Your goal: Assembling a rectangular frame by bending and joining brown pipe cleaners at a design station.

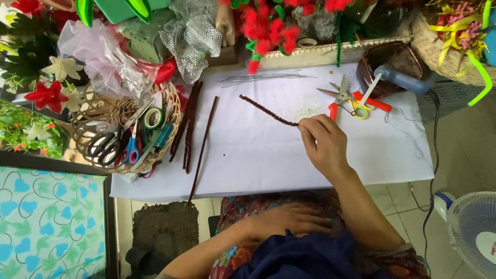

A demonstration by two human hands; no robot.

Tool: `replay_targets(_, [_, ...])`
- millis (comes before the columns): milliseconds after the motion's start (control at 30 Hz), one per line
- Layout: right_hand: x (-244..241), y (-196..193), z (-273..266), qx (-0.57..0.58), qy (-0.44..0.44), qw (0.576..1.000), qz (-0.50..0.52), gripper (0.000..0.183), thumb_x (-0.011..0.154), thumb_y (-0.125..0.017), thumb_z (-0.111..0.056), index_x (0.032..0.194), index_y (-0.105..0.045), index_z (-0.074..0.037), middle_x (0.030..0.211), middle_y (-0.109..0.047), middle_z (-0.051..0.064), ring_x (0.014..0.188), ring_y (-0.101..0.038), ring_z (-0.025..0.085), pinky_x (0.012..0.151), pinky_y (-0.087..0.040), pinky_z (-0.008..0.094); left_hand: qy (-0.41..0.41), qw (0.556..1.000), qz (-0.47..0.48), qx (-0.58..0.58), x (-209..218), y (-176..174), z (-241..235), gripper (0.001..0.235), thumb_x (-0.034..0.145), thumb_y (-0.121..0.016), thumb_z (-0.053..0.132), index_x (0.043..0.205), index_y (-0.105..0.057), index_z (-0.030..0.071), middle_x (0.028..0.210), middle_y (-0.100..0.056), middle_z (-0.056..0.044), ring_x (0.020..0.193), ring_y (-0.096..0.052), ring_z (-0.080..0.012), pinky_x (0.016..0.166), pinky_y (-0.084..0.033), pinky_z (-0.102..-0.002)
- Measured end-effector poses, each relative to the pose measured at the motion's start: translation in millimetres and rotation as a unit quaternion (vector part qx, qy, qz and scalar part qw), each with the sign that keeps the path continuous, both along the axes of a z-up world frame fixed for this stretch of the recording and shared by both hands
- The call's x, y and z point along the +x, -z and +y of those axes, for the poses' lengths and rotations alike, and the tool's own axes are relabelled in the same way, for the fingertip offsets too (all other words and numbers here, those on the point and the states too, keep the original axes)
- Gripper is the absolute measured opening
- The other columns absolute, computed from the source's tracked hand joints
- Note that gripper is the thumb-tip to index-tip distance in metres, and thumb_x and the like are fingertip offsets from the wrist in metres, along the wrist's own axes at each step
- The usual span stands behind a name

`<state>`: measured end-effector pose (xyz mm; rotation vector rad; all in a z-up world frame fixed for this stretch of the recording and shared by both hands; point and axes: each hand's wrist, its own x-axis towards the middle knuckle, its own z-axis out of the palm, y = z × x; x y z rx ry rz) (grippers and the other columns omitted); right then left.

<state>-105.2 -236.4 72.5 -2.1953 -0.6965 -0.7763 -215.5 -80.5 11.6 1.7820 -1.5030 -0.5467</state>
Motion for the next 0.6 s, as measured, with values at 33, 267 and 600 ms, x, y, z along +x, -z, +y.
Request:
replay_targets(33, [0.8, 1.0, -0.3, 0.000, 0.000, 1.000, 0.003, 0.009, 0.094, -0.055, 0.002, 0.095, -0.064, -0.002, 0.087, -0.058, 0.008, 0.074, -0.056, 0.021, 0.064, -0.045, 0.029, 0.000, 1.000, 0.003, 0.000, 5.5, -1.5, 3.9, 0.054, 0.106, -0.009, 0.045, 0.148, -0.031, 0.020, 0.153, -0.039, -0.006, 0.145, -0.036, -0.0318, 0.123, -0.021, -0.045])
replay_targets(267, [10.5, 3.8, -6.0, 0.027, -0.005, 1.000, 0.012, 0.006, 0.095, -0.062, -0.004, 0.090, -0.066, -0.005, 0.075, -0.055, 0.006, 0.060, -0.054, 0.019, 0.047, -0.048, 0.026, -0.152, 0.937, 0.284, 0.134, 32.1, 13.5, 56.0, 0.056, 0.104, -0.023, 0.044, 0.133, -0.052, 0.006, 0.128, -0.055, -0.027, 0.123, -0.049, -0.0440, 0.103, -0.038, -0.055])
replay_targets(600, [5.2, 5.2, 1.8, 0.015, -0.018, 1.000, 0.014, 0.005, 0.093, -0.064, -0.002, 0.091, -0.068, -0.003, 0.078, -0.058, 0.008, 0.064, -0.058, 0.021, 0.052, -0.050, 0.027, -0.273, 0.940, 0.180, 0.096, 48.7, -97.2, 51.2, 0.035, 0.098, -0.045, 0.024, 0.113, -0.060, -0.004, 0.097, -0.066, -0.031, 0.092, -0.062, -0.0514, 0.080, -0.049, -0.059])
